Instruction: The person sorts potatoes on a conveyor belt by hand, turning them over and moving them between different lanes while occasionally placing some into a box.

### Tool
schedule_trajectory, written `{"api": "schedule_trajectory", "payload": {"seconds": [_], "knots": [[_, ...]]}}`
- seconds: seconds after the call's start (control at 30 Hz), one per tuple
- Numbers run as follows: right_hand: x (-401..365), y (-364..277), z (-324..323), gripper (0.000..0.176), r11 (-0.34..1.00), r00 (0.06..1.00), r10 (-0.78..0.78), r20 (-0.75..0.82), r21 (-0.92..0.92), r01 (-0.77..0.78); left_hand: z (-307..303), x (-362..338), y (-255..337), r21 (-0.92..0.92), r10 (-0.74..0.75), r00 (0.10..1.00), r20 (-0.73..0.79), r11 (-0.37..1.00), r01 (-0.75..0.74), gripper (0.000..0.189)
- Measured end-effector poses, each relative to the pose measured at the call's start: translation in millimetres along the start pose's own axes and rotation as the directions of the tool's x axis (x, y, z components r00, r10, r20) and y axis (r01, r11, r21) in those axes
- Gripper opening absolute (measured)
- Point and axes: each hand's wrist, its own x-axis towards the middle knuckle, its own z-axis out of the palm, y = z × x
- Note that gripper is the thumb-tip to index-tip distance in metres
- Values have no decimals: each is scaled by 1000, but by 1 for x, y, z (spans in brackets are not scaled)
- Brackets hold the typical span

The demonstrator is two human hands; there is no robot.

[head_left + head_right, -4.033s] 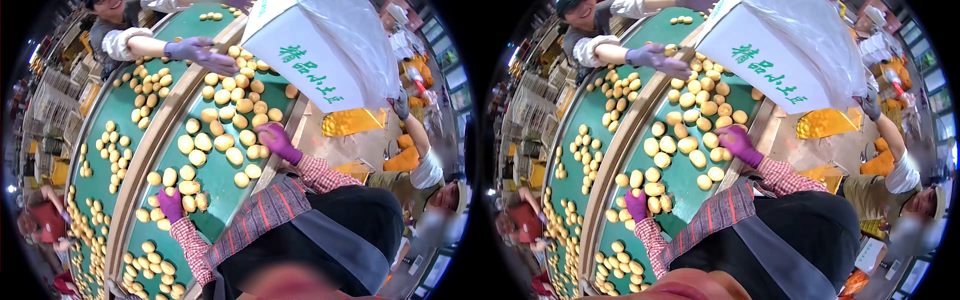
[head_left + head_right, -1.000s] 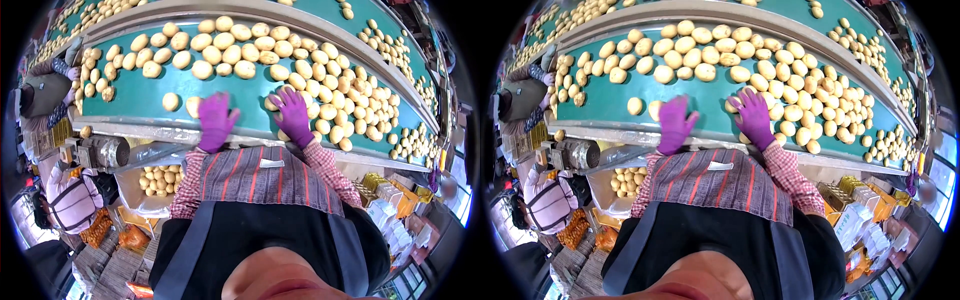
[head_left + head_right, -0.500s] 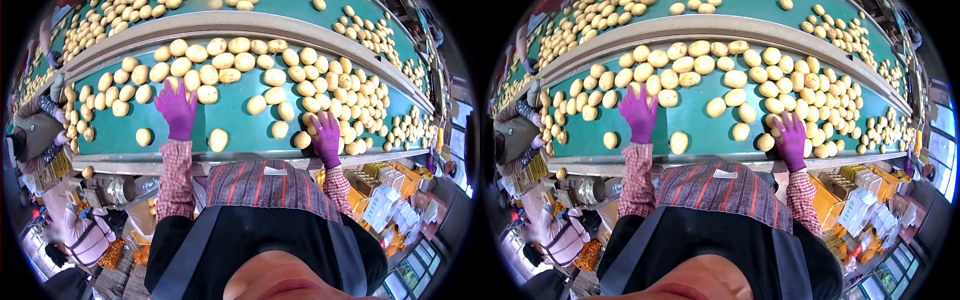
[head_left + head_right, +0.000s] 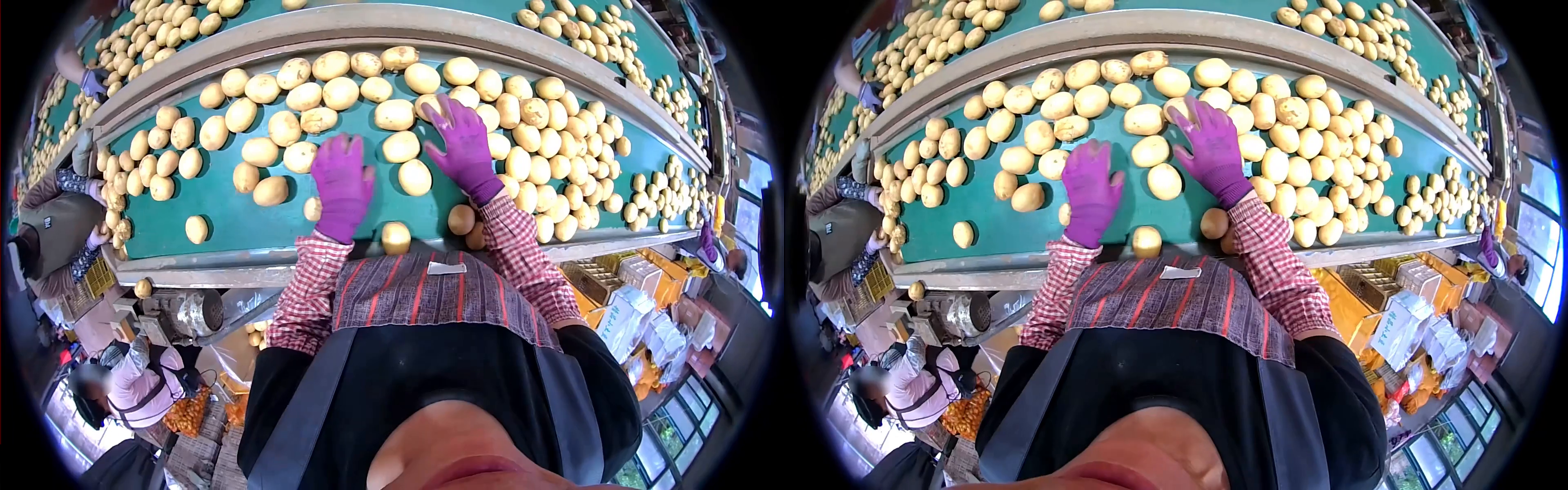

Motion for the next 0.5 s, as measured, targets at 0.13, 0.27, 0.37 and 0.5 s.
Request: {"api": "schedule_trajectory", "payload": {"seconds": [0.13,0.27,0.37,0.5], "knots": [[-31,13,-16,70,1000,987,17,157,-9,-16,-11,-5,-5,-9,-205,964,167,978,209,66],[-70,18,-25,62,992,985,86,153,75,-98,-12,27,50,-266,-79,987,142,957,114,59],[-92,22,-46,53,983,988,64,141,159,-86,40,37,88,8,-100,968,230,995,101,52],[-148,63,-75,47,882,954,167,247,394,-257,62,25,126,-314,-102,964,246,933,179,40]]}}
